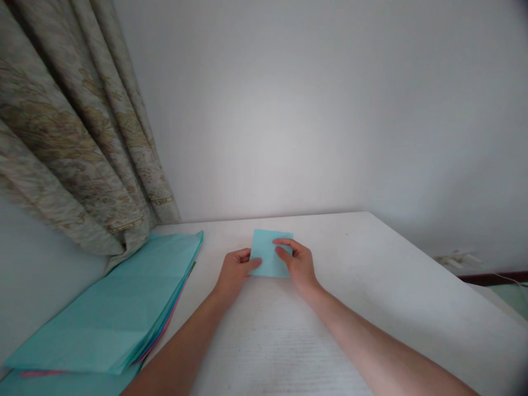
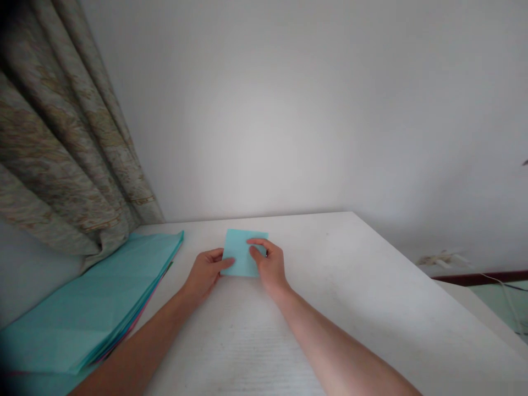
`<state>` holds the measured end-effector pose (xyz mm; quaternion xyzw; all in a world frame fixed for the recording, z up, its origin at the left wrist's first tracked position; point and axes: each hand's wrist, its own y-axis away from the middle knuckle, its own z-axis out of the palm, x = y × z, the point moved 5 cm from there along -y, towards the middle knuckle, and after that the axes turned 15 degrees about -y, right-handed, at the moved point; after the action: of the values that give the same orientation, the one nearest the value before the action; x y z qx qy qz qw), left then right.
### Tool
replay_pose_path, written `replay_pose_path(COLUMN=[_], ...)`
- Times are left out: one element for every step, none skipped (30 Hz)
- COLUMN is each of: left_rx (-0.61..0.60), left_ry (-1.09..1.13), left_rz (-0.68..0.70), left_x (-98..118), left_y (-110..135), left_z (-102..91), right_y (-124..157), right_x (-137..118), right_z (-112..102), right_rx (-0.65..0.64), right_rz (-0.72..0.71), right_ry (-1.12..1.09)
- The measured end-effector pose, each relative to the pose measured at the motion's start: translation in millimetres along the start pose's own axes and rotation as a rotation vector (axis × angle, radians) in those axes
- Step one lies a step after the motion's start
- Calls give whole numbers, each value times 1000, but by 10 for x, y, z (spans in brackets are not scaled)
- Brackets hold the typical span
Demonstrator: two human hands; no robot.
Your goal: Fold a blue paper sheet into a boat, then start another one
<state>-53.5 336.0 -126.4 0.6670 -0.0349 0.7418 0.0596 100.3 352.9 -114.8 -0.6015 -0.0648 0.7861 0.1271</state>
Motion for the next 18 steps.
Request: replay_pose_path(left_rx=[-22, -31, -27, -12, 11, 38, 66, 91, 107, 106, 86, 48, -2, -58, -109, -150, -181, -203], left_ry=[-30, -38, -22, 16, 69, 128, 181, 224, 259, 290, 316, 337, 354, 364, 368, 366, 362, 359], left_rz=[-13, -23, -31, -40, -54, -69, -91, -116, -143, -169, -194, -220, -248, -274, -299, -317, -329, -330], left_x=[-14, -21, -18, -9, 3, 17, 28, 36, 39, 38, 34, 26, 16, 5, -6, -15, -19, -19], left_y=[6, 9, 11, 11, 9, 6, 5, 4, 6, 10, 15, 24, 36, 51, 68, 84, 98, 108], left_z=[16, 25, 27, 23, 12, -2, -18, -34, -45, -48, -40, -22, 5, 36, 65, 90, 110, 125], right_y=[5, 12, 20, 26, 29, 30, 28, 26, 25, 26, 32, 43, 58, 78, 98, 115, 128, 138], right_x=[3, 5, 7, 8, 10, 13, 16, 21, 24, 26, 26, 22, 16, 7, -3, -12, -19, -21], right_z=[10, 24, 40, 51, 56, 55, 49, 42, 39, 47, 71, 106, 148, 191, 227, 253, 269, 277], right_rx=[-14, -32, -50, -59, -56, -45, -25, -5, 6, -4, -42, -102, -174, -247, -309, -353, -380, -394], right_rz=[9, 26, 52, 82, 114, 146, 172, 193, 208, 220, 231, 237, 239, 237, 232, 226, 222, 224], right_ry=[-15, -48, -97, -152, -212, -273, -328, -367, -388, -393, -384, -363, -340, -318, -300, -290, -283, -278])
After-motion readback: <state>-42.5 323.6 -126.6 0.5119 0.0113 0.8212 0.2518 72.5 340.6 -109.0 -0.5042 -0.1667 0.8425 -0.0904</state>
